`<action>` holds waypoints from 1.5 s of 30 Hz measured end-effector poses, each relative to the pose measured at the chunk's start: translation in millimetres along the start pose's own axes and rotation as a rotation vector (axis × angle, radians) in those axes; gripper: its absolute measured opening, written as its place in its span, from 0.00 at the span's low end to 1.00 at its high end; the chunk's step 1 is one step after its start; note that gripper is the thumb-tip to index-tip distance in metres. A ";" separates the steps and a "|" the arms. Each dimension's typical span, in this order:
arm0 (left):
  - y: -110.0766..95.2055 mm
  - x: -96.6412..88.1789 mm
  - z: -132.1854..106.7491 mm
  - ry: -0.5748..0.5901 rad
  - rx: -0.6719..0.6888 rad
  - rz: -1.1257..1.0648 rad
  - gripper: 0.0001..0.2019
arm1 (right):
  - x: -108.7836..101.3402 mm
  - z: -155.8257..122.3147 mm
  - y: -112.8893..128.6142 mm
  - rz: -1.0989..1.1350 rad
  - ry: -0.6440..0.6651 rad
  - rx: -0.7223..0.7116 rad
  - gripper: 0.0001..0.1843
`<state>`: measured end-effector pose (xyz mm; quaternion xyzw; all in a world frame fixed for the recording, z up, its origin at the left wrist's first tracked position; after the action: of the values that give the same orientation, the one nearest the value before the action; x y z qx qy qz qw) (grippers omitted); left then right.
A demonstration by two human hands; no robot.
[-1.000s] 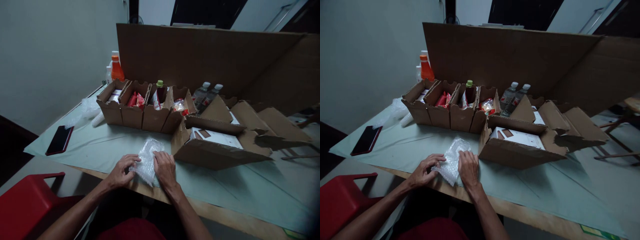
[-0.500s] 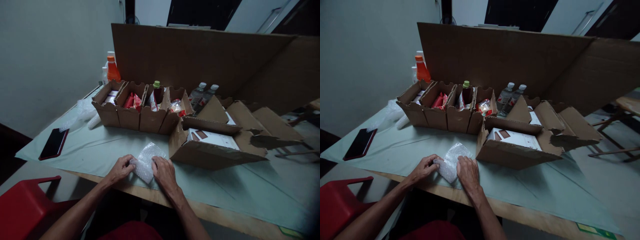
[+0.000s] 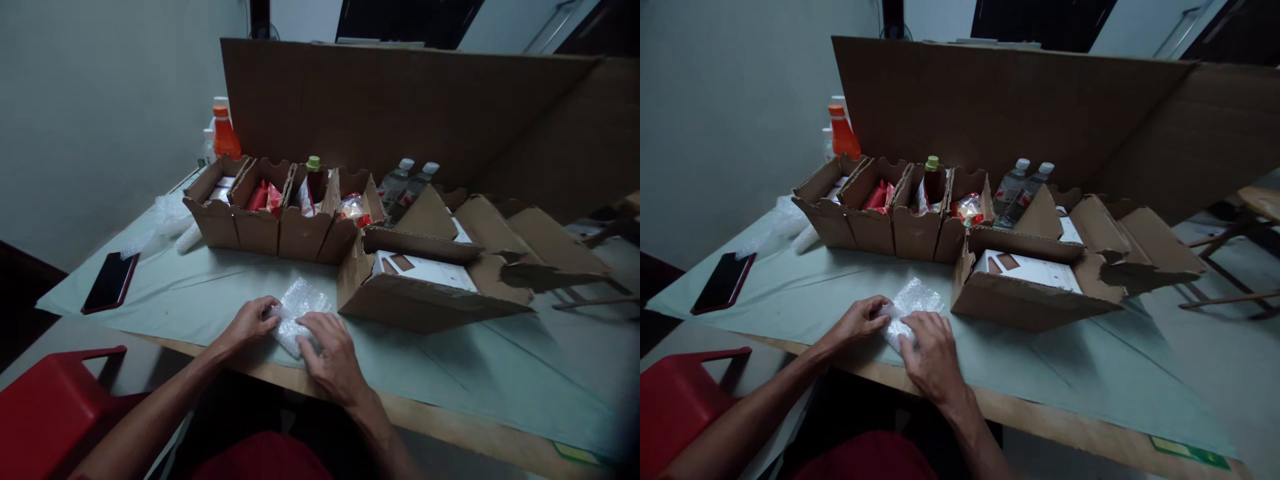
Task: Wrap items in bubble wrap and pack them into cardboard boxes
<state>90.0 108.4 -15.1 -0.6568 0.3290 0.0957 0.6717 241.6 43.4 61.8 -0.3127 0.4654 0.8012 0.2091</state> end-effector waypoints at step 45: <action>-19.3 49.3 -52.5 -0.141 -0.193 -0.911 0.45 | 26.3 -23.7 -24.8 0.538 0.028 0.375 0.15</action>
<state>121.9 41.5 -23.1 -0.7855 -0.0497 -0.1342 0.6020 245.5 35.7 19.4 -0.1453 0.6735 0.7238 0.0373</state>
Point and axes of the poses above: each hand's wrist, its own z-axis towards the middle knuckle, its own x-axis out of the palm, y = z × x, the point moved 9 cm from there along z, towards the middle knuckle, and after that the axes turned 5 degrees about z, right-handed, at the moved point
